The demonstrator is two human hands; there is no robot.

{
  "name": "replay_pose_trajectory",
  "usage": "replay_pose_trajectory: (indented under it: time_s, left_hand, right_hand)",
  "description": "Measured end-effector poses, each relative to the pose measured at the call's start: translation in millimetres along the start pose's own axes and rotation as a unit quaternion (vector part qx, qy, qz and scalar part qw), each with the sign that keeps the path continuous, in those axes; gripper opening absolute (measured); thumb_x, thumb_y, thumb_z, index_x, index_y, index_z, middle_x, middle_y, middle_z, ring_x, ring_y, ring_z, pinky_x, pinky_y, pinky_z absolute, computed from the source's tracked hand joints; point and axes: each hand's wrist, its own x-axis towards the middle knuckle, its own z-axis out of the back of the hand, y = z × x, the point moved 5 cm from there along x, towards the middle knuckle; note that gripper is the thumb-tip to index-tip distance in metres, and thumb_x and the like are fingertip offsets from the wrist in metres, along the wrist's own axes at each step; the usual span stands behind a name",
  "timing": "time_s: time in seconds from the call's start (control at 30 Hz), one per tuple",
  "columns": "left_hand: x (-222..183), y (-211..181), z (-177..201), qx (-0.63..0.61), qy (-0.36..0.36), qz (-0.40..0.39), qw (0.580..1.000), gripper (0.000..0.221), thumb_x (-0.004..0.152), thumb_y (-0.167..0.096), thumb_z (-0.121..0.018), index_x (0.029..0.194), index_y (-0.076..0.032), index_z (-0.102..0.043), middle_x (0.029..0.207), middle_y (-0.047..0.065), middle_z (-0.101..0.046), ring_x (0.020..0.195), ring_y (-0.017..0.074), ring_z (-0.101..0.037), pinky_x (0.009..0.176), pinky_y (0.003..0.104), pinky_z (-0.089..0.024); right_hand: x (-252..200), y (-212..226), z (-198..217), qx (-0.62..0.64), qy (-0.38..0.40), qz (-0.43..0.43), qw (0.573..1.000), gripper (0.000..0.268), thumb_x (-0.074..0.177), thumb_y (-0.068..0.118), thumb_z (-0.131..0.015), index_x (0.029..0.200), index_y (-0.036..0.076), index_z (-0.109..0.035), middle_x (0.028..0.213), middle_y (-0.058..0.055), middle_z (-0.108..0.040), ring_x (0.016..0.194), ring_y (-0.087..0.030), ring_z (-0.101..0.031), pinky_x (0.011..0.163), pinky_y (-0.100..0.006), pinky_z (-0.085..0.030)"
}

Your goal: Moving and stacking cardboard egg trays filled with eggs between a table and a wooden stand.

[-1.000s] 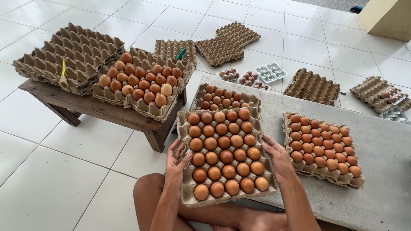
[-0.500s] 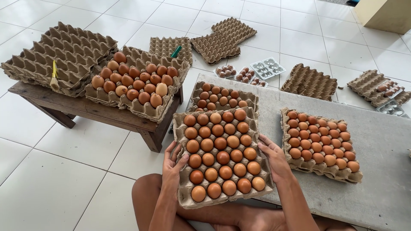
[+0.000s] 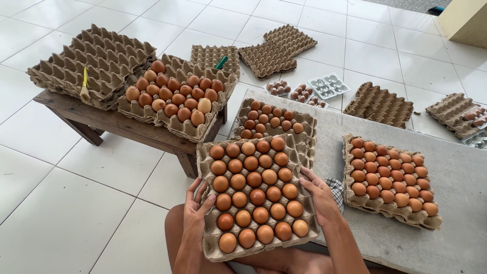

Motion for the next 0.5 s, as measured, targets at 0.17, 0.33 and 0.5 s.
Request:
replay_pose_trajectory:
  time_s: [0.17,0.33,0.5]
  left_hand:
    - [-14.5,-10.9,18.5,0.002,-0.033,0.008,0.999,0.077,0.078,-0.007,-0.065,0.151,-0.015,-0.044,0.158,0.009,-0.052,0.132,0.0240,-0.058,0.108,0.040,-0.048]
    - [-19.1,-16.1,44.6,0.039,-0.054,-0.011,0.998,0.078,0.078,-0.007,-0.065,0.153,-0.016,-0.042,0.158,0.012,-0.052,0.138,0.0215,-0.053,0.112,0.038,-0.045]
    - [-30.3,-21.3,66.7,0.033,-0.098,0.003,0.995,0.078,0.080,-0.006,-0.060,0.154,-0.019,-0.040,0.162,0.008,-0.046,0.135,0.0256,-0.054,0.109,0.043,-0.046]
  right_hand:
    - [-13.8,-9.3,-21.6,0.005,0.018,-0.023,1.000,0.056,0.091,0.004,-0.060,0.147,0.005,-0.055,0.132,-0.021,-0.068,0.105,-0.030,-0.066,0.089,-0.040,-0.055]
    - [-17.1,-26.1,-37.8,0.021,0.047,-0.031,0.998,0.054,0.092,0.001,-0.060,0.146,0.003,-0.055,0.127,-0.022,-0.069,0.101,-0.031,-0.067,0.086,-0.041,-0.056]
    - [-21.1,-42.7,-54.0,0.024,0.064,-0.031,0.997,0.054,0.090,0.000,-0.062,0.144,0.002,-0.058,0.132,-0.018,-0.069,0.109,-0.026,-0.065,0.097,-0.038,-0.053]
